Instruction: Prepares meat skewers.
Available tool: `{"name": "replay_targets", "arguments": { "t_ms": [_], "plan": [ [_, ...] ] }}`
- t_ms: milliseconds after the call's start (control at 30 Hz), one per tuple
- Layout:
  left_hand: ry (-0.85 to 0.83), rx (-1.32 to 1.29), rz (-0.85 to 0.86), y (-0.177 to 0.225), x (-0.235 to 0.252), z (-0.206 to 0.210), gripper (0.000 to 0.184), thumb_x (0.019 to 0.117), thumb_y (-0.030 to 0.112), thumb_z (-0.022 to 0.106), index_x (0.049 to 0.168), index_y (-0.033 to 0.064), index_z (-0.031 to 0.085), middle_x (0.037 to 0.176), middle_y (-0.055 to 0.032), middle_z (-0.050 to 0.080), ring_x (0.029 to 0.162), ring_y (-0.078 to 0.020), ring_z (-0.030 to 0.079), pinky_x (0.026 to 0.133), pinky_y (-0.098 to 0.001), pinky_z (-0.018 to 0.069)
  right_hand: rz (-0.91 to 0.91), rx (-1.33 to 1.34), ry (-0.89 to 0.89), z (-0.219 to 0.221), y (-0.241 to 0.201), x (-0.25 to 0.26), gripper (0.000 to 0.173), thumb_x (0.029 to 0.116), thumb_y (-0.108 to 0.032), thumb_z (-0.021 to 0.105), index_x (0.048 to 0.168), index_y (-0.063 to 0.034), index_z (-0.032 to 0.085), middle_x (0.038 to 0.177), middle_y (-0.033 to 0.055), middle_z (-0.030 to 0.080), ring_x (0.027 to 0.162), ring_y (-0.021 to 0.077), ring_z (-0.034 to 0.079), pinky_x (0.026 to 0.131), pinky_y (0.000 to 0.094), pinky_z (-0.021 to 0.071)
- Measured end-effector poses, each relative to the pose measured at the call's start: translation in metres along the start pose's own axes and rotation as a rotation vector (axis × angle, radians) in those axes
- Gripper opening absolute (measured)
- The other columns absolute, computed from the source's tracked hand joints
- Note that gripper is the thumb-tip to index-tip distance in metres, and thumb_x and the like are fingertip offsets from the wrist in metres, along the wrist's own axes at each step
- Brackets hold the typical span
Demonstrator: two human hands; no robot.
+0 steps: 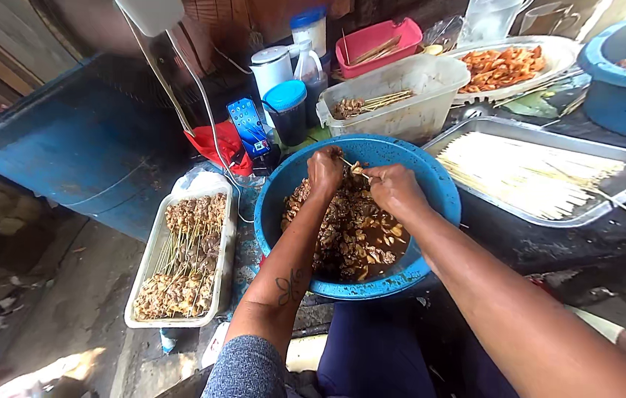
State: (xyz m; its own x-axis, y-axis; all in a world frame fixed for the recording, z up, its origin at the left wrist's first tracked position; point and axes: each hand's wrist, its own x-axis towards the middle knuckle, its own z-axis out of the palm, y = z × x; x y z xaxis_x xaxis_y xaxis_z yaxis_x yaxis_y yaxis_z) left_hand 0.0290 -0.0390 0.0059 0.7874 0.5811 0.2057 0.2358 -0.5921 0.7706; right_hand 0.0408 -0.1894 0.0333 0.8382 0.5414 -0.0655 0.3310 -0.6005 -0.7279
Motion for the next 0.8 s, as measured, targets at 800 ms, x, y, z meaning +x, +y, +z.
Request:
{"name": "replay_targets", "arguments": {
  "t_ms": [800],
  "plan": [
    [0.034, -1.428, -0.632, 0.021, 0.012, -0.021, 0.029, 0.1089, 0.029, 0.031, 0.107, 0.0106, 0.053, 0.085, -0.0059, 0.059, 0.073, -0.0218, 0.062, 0.068, -0.0392, 0.0556, -0.12, 0.133, 0.041, 0.017, -0.007, 0.005, 0.034, 0.1095, -0.006, 0.045, 0.135, -0.0024, 0.068, 0.129, 0.0252, 0.069, 0.124, 0.0432, 0.063, 0.107, 0.0605, 0.0451]
  ]
}}
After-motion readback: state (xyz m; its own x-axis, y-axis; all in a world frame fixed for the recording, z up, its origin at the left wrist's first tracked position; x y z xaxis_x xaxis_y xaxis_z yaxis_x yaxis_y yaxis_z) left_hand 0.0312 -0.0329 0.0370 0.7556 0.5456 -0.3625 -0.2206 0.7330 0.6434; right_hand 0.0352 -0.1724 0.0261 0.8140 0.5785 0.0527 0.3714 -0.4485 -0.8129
